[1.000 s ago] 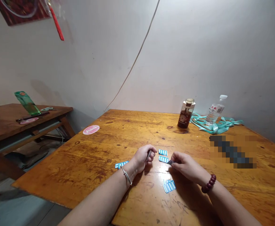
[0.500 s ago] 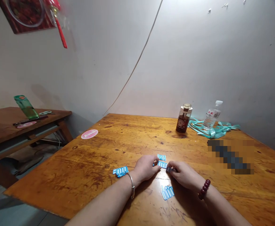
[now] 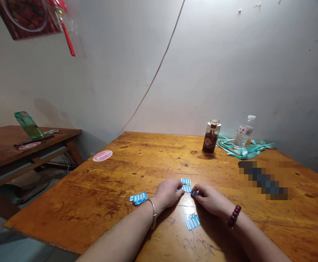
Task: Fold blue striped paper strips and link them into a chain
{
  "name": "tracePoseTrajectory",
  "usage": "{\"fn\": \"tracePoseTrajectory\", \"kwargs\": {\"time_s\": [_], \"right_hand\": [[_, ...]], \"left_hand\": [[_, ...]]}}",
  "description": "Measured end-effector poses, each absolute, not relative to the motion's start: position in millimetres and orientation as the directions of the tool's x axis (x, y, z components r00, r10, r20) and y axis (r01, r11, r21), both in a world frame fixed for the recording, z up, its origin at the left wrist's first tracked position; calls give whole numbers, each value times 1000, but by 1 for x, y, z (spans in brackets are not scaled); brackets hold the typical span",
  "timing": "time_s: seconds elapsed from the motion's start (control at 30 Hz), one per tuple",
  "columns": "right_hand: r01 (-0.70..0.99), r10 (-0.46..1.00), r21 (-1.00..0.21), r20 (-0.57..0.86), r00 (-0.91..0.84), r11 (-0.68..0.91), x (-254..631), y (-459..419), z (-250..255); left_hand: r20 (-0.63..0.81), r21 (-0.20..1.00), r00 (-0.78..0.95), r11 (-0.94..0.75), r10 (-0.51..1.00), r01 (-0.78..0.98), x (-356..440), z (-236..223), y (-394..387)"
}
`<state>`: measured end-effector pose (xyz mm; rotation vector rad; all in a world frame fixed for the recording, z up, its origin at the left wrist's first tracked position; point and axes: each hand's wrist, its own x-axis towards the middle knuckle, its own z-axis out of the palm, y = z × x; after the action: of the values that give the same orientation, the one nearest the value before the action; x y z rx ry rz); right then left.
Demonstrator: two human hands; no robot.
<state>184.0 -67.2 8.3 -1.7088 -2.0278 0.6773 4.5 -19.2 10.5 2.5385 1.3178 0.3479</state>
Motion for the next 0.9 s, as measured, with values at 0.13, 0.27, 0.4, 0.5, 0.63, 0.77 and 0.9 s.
{"fn": "tracePoseTrajectory", "kwargs": {"time_s": [0.13,0.27,0.4,0.5,0.63,0.77,0.9], "right_hand": [[778,994,-622,2,-105,84,186,-65,7],[787,996,-613,-2,-93,72,186,-64,9],[797,995,-599,-15,-102,73,184,-65,9],[791,991,-604,-10,-131,99,183,-65,9],[789,991,-608,-26,-130,87,182,-65,11],[776,991,-626,-28,-130,84,181,-65,13],[765,992,-639,-27,-122,76,181,-65,13]], "left_hand": [[70,348,556,-542,829,765,5,13,-20],[65,358,574,-556,816,750,5,12,-19],[102,350,586,-580,804,735,5,10,-18],[98,361,586,-577,805,733,4,10,-19],[73,366,582,-565,810,739,4,12,-20],[76,363,588,-572,805,736,5,14,-20],[84,359,585,-573,806,737,5,14,-20]]}}
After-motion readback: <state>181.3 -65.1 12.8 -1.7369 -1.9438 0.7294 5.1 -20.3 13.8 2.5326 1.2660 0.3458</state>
